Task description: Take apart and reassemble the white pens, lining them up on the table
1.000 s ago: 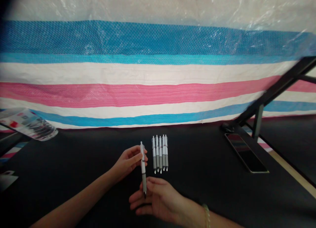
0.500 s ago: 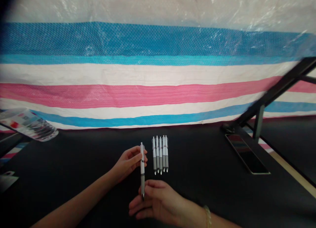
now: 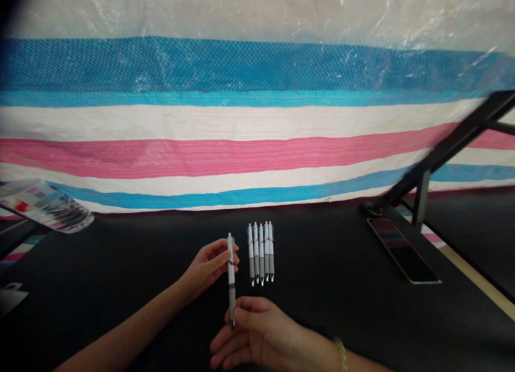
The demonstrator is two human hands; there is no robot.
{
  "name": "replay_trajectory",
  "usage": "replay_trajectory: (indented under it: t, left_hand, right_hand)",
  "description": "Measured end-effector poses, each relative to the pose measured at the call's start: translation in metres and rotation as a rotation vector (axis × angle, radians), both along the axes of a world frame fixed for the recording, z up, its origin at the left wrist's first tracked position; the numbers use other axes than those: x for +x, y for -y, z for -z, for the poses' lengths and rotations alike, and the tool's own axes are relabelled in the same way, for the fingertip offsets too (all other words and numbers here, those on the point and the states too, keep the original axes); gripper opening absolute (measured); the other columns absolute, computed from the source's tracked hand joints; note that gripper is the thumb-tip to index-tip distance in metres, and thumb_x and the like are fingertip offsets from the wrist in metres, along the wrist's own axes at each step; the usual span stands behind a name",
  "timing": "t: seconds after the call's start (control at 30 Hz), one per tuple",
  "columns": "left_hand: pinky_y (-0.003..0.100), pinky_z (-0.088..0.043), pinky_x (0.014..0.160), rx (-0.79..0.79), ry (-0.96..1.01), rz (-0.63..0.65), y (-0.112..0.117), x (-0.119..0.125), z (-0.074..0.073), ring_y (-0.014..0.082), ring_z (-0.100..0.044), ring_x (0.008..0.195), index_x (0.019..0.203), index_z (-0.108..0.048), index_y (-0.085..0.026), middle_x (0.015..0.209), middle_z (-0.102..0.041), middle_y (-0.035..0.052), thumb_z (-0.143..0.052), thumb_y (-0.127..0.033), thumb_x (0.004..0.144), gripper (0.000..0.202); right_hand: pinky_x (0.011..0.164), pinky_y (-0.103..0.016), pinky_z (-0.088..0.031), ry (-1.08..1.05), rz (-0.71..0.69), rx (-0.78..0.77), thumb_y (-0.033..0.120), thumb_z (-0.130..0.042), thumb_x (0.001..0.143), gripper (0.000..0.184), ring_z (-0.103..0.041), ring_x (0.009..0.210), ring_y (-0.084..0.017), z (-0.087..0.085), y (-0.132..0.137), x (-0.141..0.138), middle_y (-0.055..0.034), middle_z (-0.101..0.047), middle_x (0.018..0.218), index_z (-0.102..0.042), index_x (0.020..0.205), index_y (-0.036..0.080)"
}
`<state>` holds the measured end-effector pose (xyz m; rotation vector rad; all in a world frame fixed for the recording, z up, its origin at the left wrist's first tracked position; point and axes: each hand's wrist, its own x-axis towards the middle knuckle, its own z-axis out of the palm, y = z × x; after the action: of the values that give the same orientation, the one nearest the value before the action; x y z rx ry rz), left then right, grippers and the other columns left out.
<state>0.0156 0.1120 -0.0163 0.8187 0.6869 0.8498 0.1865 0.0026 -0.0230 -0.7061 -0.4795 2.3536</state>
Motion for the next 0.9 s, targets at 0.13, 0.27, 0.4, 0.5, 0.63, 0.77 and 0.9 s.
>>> replay_trajectory:
  t: [0.13,0.27,0.4,0.5,0.63,0.77,0.9]
  left_hand:
    - [0.026,-0.056,0.064,0.008,-0.019,-0.020,0.001,0.001,0.000,0.0161,-0.070,0.065,0.089,-0.072,-0.013,0.074,-0.073,0.0055,-0.087,-0.036,0.072,0.033]
    - [0.025,-0.056,0.063,-0.012,-0.018,-0.053,0.002,0.002,-0.002,0.0155,-0.070,0.064,0.086,-0.071,-0.013,0.073,-0.074,0.0055,-0.089,-0.036,0.069,0.034]
    - [0.024,-0.056,0.062,-0.056,0.008,-0.152,-0.002,0.002,-0.006,0.0141,-0.068,0.061,0.085,-0.072,-0.012,0.070,-0.073,0.0041,-0.093,-0.036,0.064,0.038]
    - [0.022,-0.056,0.061,-0.069,0.033,-0.251,-0.009,-0.002,-0.008,0.0123,-0.068,0.061,0.084,-0.072,-0.012,0.070,-0.073,0.0032,-0.094,-0.036,0.061,0.040]
    - [0.019,-0.057,0.063,-0.077,0.071,-0.350,-0.018,-0.008,-0.009,0.0110,-0.068,0.063,0.086,-0.073,-0.012,0.073,-0.075,0.0032,-0.094,-0.035,0.061,0.040]
    - [0.020,-0.058,0.063,-0.084,0.082,-0.359,-0.022,-0.010,-0.007,0.0114,-0.069,0.064,0.088,-0.073,-0.012,0.074,-0.075,0.0031,-0.094,-0.033,0.062,0.039]
    - [0.020,-0.057,0.063,-0.095,0.074,-0.326,-0.020,-0.009,-0.006,0.0114,-0.068,0.063,0.087,-0.073,-0.012,0.074,-0.075,0.0034,-0.094,-0.033,0.063,0.039]
  right_hand:
    - [0.056,-0.021,-0.049,0.060,-0.028,0.005,0.044,-0.075,0.085,0.040,-0.076,0.067,-0.021,0.007,0.000,-0.002,-0.0086,-0.075,0.078,-0.046,0.094,0.018]
    - [0.051,-0.019,-0.049,0.081,-0.031,0.041,0.042,-0.078,0.081,0.043,-0.074,0.060,-0.019,0.010,0.001,-0.003,-0.0056,-0.074,0.072,-0.043,0.093,0.019]
    - [0.049,-0.017,-0.047,0.118,-0.052,0.046,0.035,-0.078,0.080,0.040,-0.072,0.057,-0.017,0.012,0.003,-0.002,-0.0056,-0.074,0.070,-0.043,0.092,0.019]
    - [0.052,-0.017,-0.046,0.129,-0.069,0.071,0.035,-0.079,0.077,0.042,-0.071,0.057,-0.016,0.012,0.004,-0.002,-0.0072,-0.074,0.071,-0.044,0.093,0.019]
    - [0.054,-0.017,-0.045,0.133,-0.070,0.066,0.035,-0.080,0.075,0.043,-0.070,0.057,-0.015,0.014,0.005,-0.004,-0.0050,-0.074,0.069,-0.044,0.092,0.019]
    - [0.050,-0.015,-0.042,0.147,-0.034,0.046,0.031,-0.083,0.072,0.042,-0.070,0.056,-0.015,0.017,0.006,-0.005,-0.0042,-0.072,0.065,-0.046,0.089,0.018]
    - [0.047,-0.014,-0.041,0.124,0.002,0.046,0.029,-0.084,0.071,0.041,-0.070,0.054,-0.015,0.020,0.005,-0.004,-0.0036,-0.072,0.063,-0.048,0.086,0.017]
